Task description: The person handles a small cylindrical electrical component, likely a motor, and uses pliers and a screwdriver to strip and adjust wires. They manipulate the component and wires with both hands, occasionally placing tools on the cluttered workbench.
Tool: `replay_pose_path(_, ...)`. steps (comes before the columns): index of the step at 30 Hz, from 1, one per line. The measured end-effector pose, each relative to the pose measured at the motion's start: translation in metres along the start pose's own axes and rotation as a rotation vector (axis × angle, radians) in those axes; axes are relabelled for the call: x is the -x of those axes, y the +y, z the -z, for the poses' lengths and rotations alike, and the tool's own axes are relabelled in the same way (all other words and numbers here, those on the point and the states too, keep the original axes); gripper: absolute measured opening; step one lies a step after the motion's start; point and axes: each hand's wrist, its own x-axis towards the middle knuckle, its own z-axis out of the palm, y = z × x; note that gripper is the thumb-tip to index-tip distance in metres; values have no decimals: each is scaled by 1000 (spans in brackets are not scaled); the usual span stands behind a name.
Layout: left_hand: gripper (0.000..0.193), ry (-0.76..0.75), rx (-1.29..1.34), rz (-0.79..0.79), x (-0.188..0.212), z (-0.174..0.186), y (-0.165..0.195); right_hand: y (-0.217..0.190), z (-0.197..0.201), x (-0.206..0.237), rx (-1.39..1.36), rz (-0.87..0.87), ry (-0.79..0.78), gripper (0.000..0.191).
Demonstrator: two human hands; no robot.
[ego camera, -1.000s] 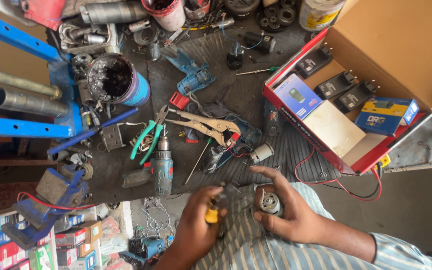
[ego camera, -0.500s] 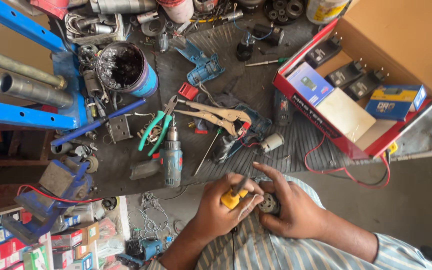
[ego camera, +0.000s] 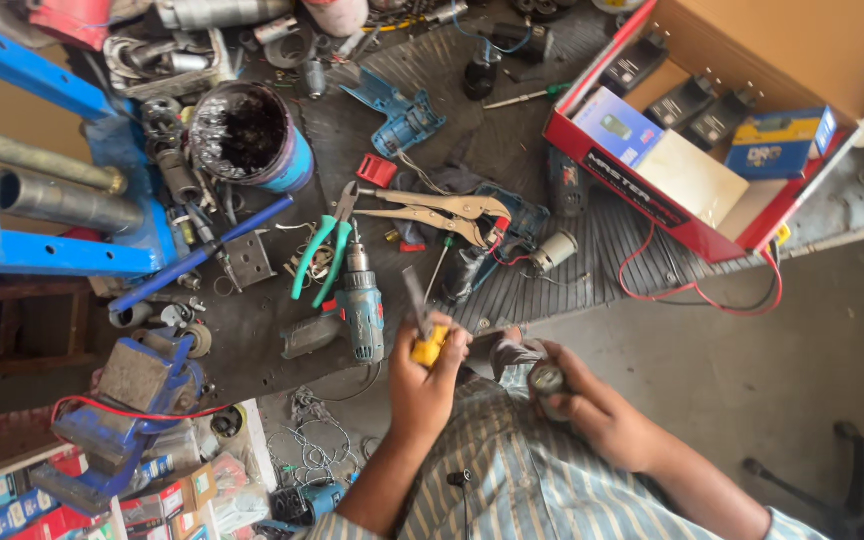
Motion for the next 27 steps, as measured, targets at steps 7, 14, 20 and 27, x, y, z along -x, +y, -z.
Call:
replay_pose_path(7,30,-334,-428,-119,-17,-45,-26,58,8,28,-638,166,261,59)
replay_pose_path(14,25,-335,-731,-366,-55,-136,-62,52,17,42,-1164,236,282,34)
replay_pose_path(20,21,-386,-912,-447,-62,-155,-63,53,24,42,-1024,117,263,26)
replay_pose_path(27,38,-430,-393,-513,-56,-121,9,39,62,12,-778,39,473,25)
